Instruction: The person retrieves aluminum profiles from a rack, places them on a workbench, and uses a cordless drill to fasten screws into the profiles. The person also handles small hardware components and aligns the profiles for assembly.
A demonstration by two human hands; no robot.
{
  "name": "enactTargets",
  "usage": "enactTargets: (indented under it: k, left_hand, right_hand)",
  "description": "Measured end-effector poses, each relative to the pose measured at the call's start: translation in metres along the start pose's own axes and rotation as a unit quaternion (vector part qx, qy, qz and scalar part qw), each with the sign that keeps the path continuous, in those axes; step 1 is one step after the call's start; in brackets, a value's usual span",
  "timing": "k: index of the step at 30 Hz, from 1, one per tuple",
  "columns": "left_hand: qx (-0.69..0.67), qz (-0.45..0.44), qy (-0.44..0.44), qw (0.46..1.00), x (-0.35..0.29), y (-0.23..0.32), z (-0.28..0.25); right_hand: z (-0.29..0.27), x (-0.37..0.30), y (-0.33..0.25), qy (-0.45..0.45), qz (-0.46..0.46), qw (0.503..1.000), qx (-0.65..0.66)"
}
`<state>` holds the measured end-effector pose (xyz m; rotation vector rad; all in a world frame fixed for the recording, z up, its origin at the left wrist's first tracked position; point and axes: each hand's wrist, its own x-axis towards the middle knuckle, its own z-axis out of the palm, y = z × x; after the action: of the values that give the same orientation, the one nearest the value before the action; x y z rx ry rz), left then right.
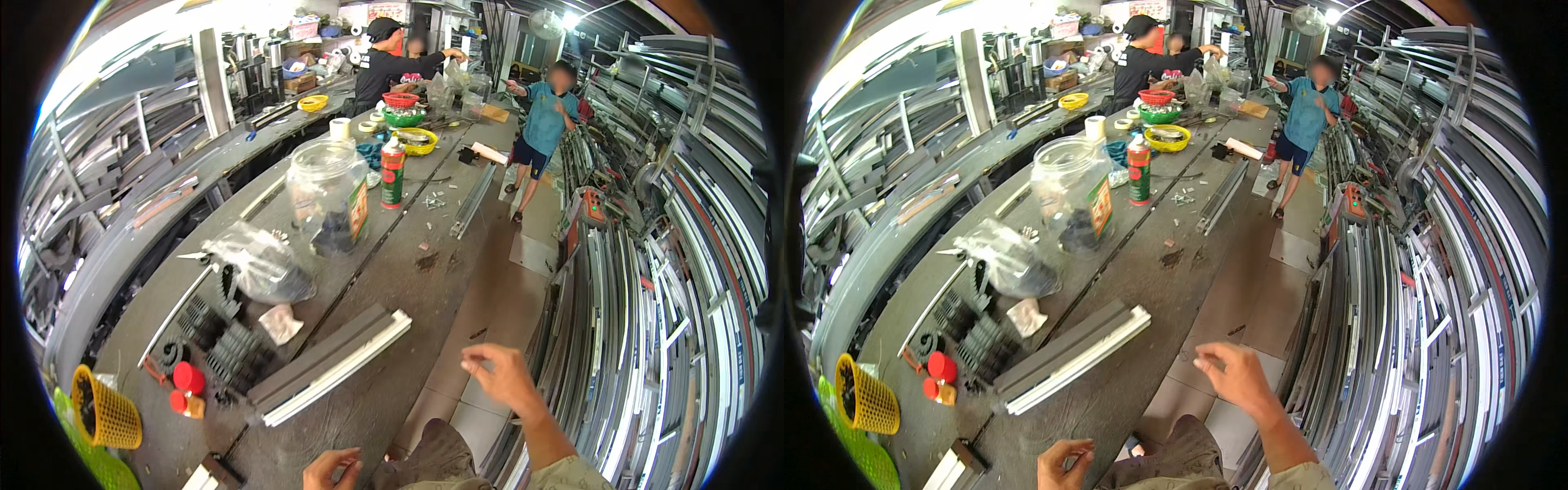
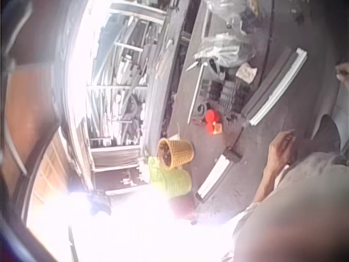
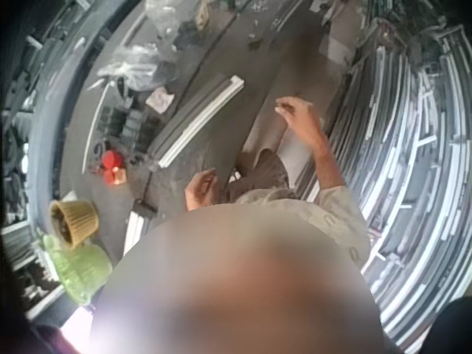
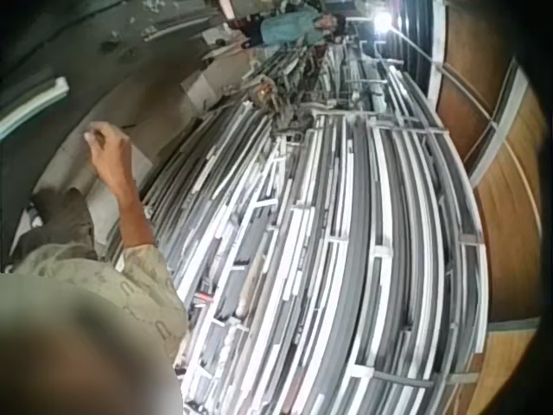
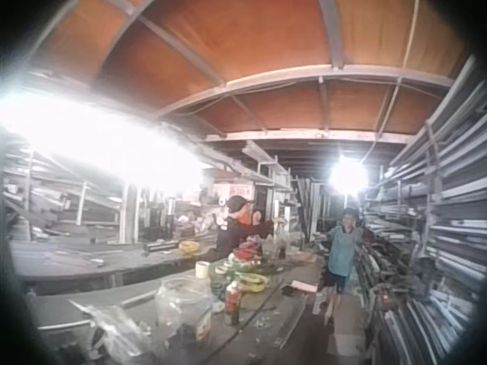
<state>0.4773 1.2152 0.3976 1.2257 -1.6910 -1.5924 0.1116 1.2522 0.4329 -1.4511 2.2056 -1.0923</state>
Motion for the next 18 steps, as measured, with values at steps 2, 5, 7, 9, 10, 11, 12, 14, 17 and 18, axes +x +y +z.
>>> enactTargets:
  k: [2, 5, 7, 9, 10, 11, 12, 14, 17, 18]
  left_hand:
    - [-0.017, -0.004, 0.030, 0.999, 0.021, 0.000, 0.006]
    - [0.005, 0.009, 0.107, 0.994, 0.053, -0.001, 0.030]
    - [0.037, -0.011, 0.164, 0.986, 0.075, -0.002, 0.056]
    - [0.073, -0.011, 0.238, 0.968, 0.097, 0.001, 0.089]
    - [0.100, -0.038, 0.288, 0.952, 0.109, 0.003, 0.111]
    - [0.133, -0.066, 0.334, 0.931, 0.120, 0.005, 0.131]
    - [0.171, -0.092, 0.376, 0.906, 0.131, 0.008, 0.146]
    - [0.270, -0.086, 0.410, 0.867, 0.145, 0.014, 0.165]
    - [0.345, -0.081, 0.449, 0.820, 0.161, 0.017, 0.193]
    - [0.369, -0.092, 0.462, 0.801, 0.166, 0.017, 0.203]
  right_hand:
    - [-0.022, 0.049, 0.015, 0.046, -0.035, 0.998, -0.016]
    - [-0.053, 0.134, 0.043, 0.086, -0.093, 0.990, -0.068]
    - [-0.072, 0.202, 0.064, 0.093, -0.145, 0.981, -0.092]
    - [-0.082, 0.276, 0.087, 0.079, -0.148, 0.983, -0.079]
    - [-0.084, 0.315, 0.100, 0.078, -0.156, 0.980, -0.093]
    - [-0.087, 0.353, 0.114, 0.059, -0.162, 0.980, -0.100]
    - [-0.087, 0.391, 0.127, 0.046, -0.170, 0.979, -0.108]
    - [-0.083, 0.456, 0.153, -0.006, -0.141, 0.982, -0.125]
    - [-0.068, 0.529, 0.177, -0.129, -0.150, 0.962, -0.189]
    - [-0.059, 0.549, 0.181, -0.165, -0.154, 0.952, -0.207]
